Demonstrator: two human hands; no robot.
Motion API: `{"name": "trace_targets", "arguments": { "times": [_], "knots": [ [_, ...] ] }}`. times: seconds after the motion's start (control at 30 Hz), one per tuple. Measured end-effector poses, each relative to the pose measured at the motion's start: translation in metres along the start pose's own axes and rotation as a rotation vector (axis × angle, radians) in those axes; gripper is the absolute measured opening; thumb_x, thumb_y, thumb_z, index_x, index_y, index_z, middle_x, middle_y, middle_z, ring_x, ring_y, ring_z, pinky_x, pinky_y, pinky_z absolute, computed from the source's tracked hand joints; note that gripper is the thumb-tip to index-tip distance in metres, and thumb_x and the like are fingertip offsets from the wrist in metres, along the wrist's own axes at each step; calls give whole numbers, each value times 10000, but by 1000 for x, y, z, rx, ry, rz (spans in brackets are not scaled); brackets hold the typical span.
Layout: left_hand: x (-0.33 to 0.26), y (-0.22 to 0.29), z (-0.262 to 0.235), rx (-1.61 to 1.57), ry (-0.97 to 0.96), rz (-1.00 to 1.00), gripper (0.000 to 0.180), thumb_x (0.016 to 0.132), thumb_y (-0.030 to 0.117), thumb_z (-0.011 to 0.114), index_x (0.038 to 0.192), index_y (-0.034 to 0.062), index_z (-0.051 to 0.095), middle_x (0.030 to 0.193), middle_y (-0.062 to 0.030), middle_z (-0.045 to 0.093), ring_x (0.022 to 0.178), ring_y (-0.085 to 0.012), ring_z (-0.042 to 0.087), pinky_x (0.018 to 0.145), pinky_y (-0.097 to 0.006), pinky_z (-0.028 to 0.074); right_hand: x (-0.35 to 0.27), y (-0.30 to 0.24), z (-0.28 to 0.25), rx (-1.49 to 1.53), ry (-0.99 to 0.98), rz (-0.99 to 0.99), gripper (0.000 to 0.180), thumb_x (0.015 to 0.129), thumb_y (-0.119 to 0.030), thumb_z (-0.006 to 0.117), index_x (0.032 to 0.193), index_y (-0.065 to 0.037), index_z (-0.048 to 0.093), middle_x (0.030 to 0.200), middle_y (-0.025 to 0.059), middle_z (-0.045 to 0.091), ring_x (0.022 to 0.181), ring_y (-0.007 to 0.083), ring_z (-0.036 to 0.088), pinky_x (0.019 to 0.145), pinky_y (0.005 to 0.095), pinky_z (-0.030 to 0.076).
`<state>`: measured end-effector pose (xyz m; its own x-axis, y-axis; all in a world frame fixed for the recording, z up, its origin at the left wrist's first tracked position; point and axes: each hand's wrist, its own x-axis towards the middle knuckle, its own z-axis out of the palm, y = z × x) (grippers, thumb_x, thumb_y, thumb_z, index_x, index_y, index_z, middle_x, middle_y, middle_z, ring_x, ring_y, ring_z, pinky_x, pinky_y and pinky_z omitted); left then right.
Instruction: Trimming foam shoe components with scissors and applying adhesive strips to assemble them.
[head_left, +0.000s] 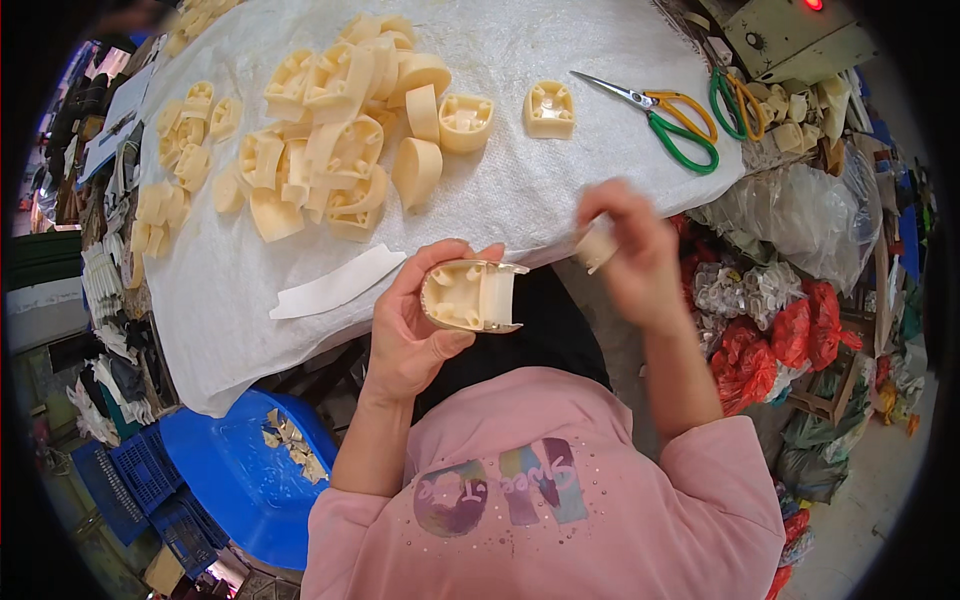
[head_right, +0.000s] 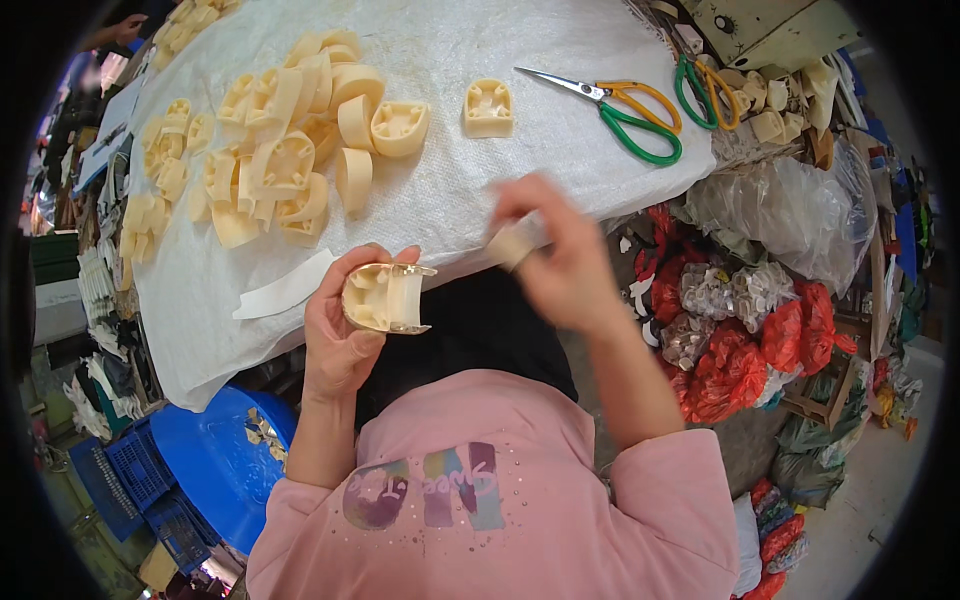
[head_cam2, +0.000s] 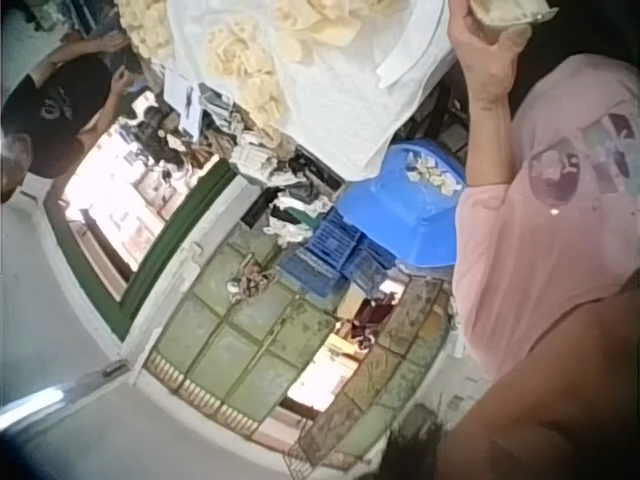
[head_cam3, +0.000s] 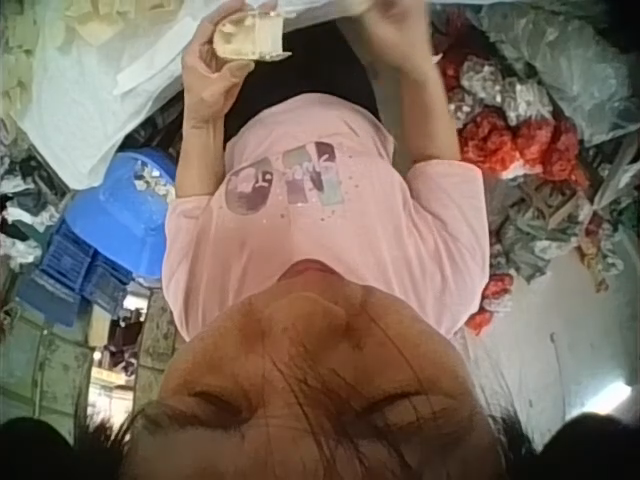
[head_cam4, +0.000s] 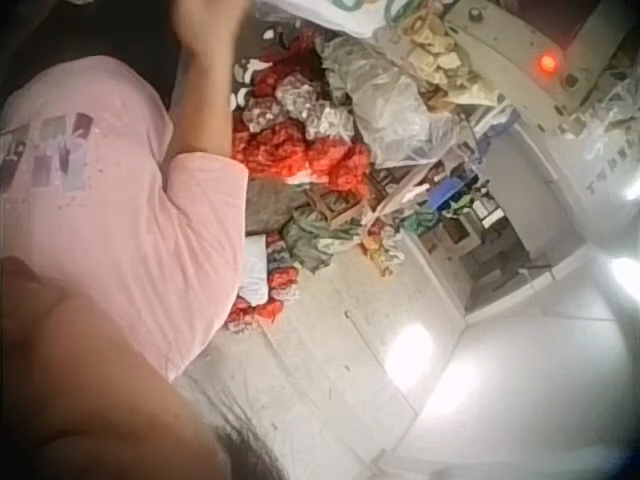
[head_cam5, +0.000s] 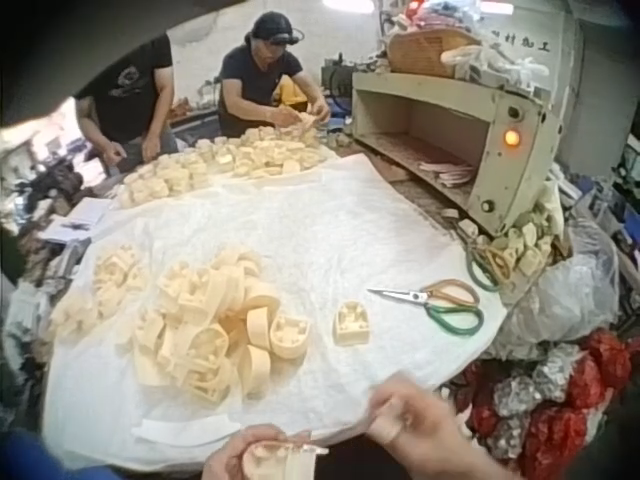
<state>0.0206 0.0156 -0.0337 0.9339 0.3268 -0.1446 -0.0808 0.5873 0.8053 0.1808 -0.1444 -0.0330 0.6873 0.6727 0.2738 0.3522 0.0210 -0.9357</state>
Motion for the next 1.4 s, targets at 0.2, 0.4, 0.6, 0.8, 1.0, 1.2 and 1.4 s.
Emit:
{"name": "trace_targets", "arguments": {
  "times": [0.2, 0.4, 0.6, 0.8, 1.0, 1.2, 1.4],
  "knots": [
    [4, -4, -14, 170, -33, 152, 754, 636, 239, 860, 1229, -19, 472, 1206, -96, 501, 1112, -182, 514, 961, -306, 414, 58, 61, -124, -1050, 240, -111, 415, 763, 46, 509, 1169, -23, 554, 1152, 144, 577, 1067, 296, 539, 927, 357, 422],
    [17, 0, -4, 324, -3, 197, 631, 645, 63, 818, 1184, 1, 494, 1200, -105, 505, 1106, -194, 516, 971, -321, 408, 75, 57, -124, -1171, -24, -63, 501, 760, 75, 508, 1232, -89, 534, 1067, 142, 563, 1019, 313, 522, 868, 377, 432],
    [18, -5, -2, 665, 18, 346, 548, 665, -49, 731, 1152, 6, 486, 1228, -151, 493, 1143, -240, 507, 989, -348, 403, 41, 20, -86, -883, 114, -51, 571, 744, -190, 683, 1280, -126, 497, 1002, 127, 529, 919, 308, 552, 768, 382, 466],
    [21, -10, -6, 697, 57, 459, 589, 639, -72, 726, 1166, 4, 474, 1218, -157, 502, 1147, -249, 502, 1003, -363, 385, -27, -38, -49, -194, -432, 343, 550, 751, -245, 729, 1191, 3, 512, 838, 165, 591, 732, 285, 621, 700, 335, 482],
    [18, -11, -4, 786, 95, 522, 572, 635, -71, 730, 1146, 10, 486, 1196, -153, 505, 1137, -252, 506, 991, -363, 395, -44, -31, -33, -57, -572, 360, 509, 771, -218, 700, 1173, 17, 494, 788, 149, 574, 681, 317, 595, 629, 357, 469],
    [19, -11, 1, 881, 87, 548, 550, 621, -82, 733, 1109, 25, 504, 1162, -167, 521, 1095, -260, 539, 893, -337, 485, -45, -28, -25, -36, -570, 364, 475, 785, -185, 676, 1174, 15, 492, 738, 149, 575, 658, 322, 594, 611, 353, 465],
    [18, -13, 6, 862, 114, 537, 526, 627, -70, 738, 1093, 23, 515, 1154, -166, 529, 1083, -262, 548, 874, -339, 499, -50, -28, -16, -9, -493, 352, 434, 797, -178, 670, 1149, 18, 507, 705, 149, 573, 621, 320, 593, 573, 349, 456]
  ]
}}
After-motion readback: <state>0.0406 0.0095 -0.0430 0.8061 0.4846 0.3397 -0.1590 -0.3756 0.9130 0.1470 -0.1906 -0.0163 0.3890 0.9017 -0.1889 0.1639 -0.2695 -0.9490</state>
